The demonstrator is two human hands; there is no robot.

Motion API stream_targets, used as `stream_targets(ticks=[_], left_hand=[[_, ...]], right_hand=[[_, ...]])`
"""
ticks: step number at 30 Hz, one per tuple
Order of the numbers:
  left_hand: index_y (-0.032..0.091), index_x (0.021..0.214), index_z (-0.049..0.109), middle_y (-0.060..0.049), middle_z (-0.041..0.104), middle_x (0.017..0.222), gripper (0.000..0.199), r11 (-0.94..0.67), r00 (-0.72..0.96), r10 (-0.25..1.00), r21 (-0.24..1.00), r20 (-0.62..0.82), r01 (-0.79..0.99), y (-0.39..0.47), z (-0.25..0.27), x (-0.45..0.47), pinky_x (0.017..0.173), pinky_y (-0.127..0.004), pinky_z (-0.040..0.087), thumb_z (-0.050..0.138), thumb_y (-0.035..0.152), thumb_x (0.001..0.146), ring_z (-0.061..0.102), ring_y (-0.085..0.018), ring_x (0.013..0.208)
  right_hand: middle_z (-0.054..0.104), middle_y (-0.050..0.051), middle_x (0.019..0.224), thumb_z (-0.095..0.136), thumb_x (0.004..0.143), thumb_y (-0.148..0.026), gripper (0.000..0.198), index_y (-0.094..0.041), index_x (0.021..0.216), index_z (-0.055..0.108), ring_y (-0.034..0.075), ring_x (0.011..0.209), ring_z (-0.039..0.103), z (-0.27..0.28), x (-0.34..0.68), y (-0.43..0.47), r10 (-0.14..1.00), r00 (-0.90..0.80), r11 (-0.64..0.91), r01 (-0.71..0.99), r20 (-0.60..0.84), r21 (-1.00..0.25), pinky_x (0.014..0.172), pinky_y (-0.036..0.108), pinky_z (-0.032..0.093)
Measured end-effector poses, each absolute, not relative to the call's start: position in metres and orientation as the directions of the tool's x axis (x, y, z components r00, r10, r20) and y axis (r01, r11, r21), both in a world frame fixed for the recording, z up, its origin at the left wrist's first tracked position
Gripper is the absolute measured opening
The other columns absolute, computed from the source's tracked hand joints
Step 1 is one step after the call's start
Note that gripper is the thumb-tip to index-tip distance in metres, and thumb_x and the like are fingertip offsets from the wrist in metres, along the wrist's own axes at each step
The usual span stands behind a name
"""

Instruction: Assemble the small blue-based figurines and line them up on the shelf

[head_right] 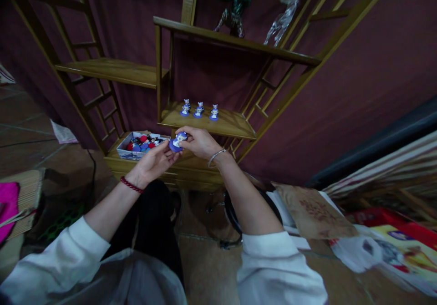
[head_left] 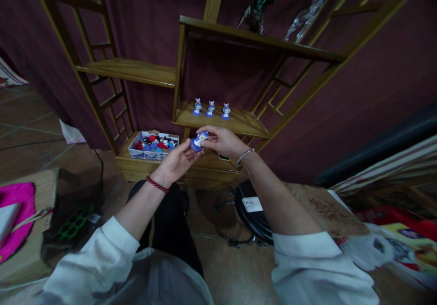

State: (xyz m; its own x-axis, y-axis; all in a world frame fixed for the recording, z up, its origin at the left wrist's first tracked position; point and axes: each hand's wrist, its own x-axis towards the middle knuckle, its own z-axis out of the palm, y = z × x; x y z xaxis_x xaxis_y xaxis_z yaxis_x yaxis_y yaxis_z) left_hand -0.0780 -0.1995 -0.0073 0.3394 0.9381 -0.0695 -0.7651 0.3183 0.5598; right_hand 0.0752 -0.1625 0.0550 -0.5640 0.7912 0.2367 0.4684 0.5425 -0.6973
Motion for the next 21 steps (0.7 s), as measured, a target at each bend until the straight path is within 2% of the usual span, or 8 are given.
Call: stream_targets(ticks=[11,16,19,21], left_hand=[[0.007,0.086,0.061,-0.011,0.064,0.086,0.015,0.299,0.325,0.944,0.560,-0.056,-0.773,-0.245,-0.013,-0.087,0.074,-0.024,0.049,0.053,0.018,0.080,0.060,-0.014,0.079],[0.009,0.084,0.062,-0.009,0.064,0.084,0.012,0.305,0.354,0.935,0.562,-0.023,-0.769,-0.252,-0.008,-0.075,0.074,-0.024,0.050,0.055,0.017,0.079,0.060,-0.014,0.077],[0.009,0.084,0.062,-0.009,0.064,0.082,0.013,0.326,0.379,0.925,0.572,-0.028,-0.753,-0.252,-0.009,-0.067,0.070,-0.023,0.050,0.055,0.018,0.079,0.061,-0.014,0.075],[0.010,0.082,0.062,-0.010,0.064,0.082,0.011,0.348,0.395,0.917,0.579,-0.047,-0.737,-0.250,-0.011,-0.065,0.069,-0.023,0.050,0.055,0.018,0.078,0.061,-0.014,0.074]], right_hand=[[0.057,-0.003,0.070,0.058,0.071,-0.019,0.022,-0.018,0.093,0.059,0.007,0.057,0.046,0.067,0.054,-0.219,0.762,-0.588,0.640,0.617,0.272,-0.458,0.056,0.018,0.035],[0.057,-0.003,0.069,0.058,0.071,-0.017,0.020,-0.019,0.091,0.060,0.008,0.058,0.047,0.075,0.066,-0.236,0.769,-0.564,0.638,0.650,0.300,-0.413,0.056,0.019,0.034],[0.058,-0.002,0.075,0.057,0.071,-0.018,0.020,-0.019,0.092,0.059,0.009,0.062,0.048,0.074,0.075,-0.240,0.779,-0.528,0.627,0.656,0.339,-0.419,0.058,0.019,0.036],[0.058,-0.002,0.075,0.058,0.071,-0.019,0.020,-0.019,0.091,0.060,0.009,0.062,0.048,0.069,0.079,-0.238,0.788,-0.534,0.615,0.656,0.308,-0.436,0.058,0.019,0.037]])
